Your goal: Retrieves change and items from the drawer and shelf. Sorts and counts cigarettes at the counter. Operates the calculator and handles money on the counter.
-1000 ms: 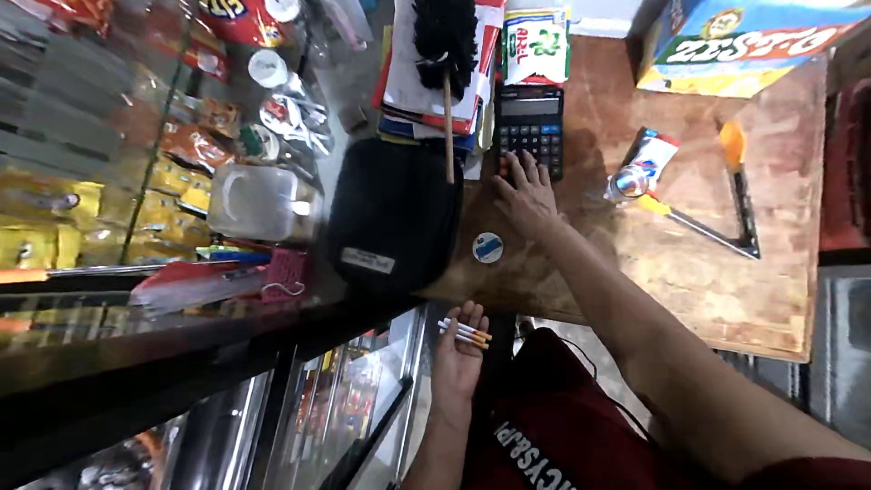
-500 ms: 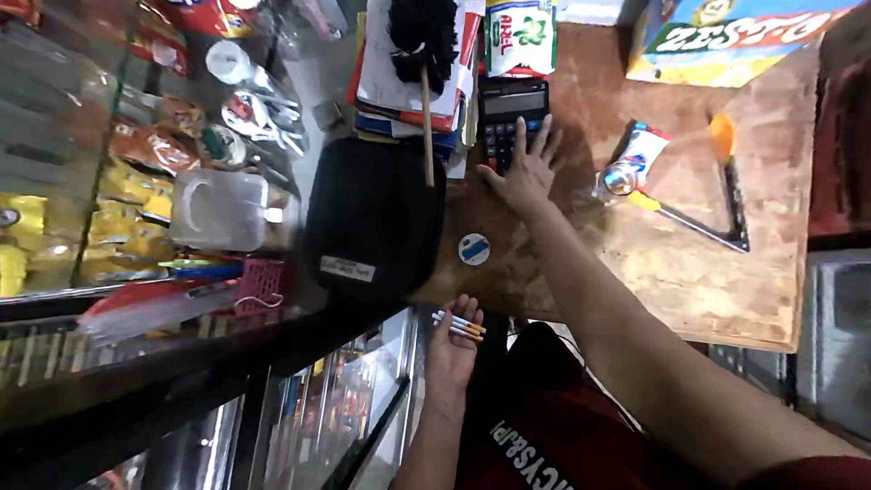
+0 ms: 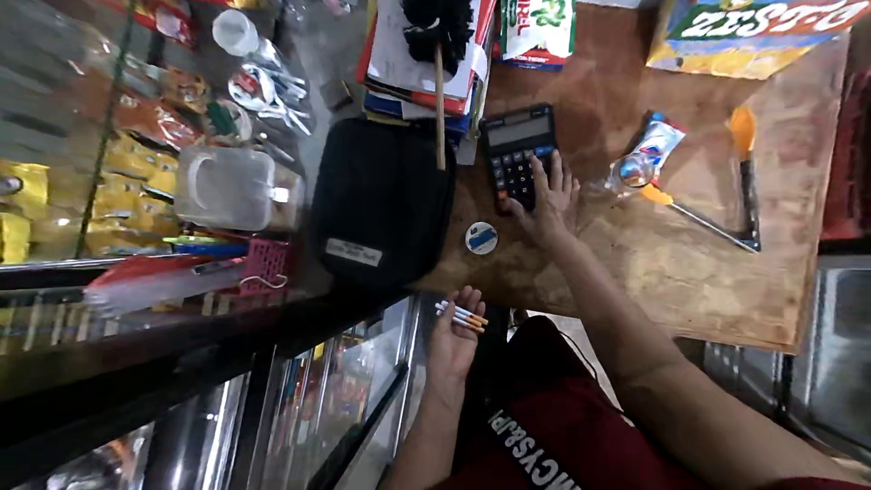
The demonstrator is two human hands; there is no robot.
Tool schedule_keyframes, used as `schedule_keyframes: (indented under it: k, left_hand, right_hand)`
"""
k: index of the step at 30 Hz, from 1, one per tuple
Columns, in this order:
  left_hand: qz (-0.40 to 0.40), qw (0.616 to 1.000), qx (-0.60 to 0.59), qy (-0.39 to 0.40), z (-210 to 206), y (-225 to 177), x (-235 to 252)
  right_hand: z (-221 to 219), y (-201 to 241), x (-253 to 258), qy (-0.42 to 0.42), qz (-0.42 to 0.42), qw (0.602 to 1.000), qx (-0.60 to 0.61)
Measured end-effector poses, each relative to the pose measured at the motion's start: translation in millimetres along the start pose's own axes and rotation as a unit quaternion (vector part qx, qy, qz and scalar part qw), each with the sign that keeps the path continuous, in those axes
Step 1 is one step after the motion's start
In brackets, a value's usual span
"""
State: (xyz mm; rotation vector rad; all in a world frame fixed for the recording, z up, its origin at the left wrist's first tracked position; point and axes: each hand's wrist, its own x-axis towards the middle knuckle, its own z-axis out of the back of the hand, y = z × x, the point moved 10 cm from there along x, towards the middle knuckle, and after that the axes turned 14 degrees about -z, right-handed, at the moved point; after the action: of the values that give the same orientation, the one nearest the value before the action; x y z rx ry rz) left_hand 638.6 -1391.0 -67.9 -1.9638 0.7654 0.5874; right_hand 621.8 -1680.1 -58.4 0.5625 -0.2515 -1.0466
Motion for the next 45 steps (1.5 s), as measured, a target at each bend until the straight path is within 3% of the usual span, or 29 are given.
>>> schedule_keyframes:
  k: [9,16,27,33,45]
  left_hand:
    - [0.009,1.0,0.016,-0.009,6.5,6.3,-2.1]
    - [0.008,0.999,0.035,-0.005,8.7,2.0,0.3]
    - [0.036,0.999,0.037,0.001,10.7,8.4,3.4]
    - [0.04,0.998,0.038,-0.01,12.2,9.2,3.9]
    - [0.035,0.997,0.065,-0.001,9.9,8.7,9.8]
  right_hand:
    - [-3.7,2.1,0.8,0.059,-0.009,0.992,-0.115]
    - [18.9,-15.1,-16.0,0.032,-0.056,0.998,0.015]
    - [12.0,-23.6,-8.6,0.057,-0.097,0.994,-0.018]
    - [12.2,-19.0,-1.3,0.075,-0.082,0.992,-0.066]
    - [18.6,-18.2,-33.6,0.032,-0.033,0.998,0.036]
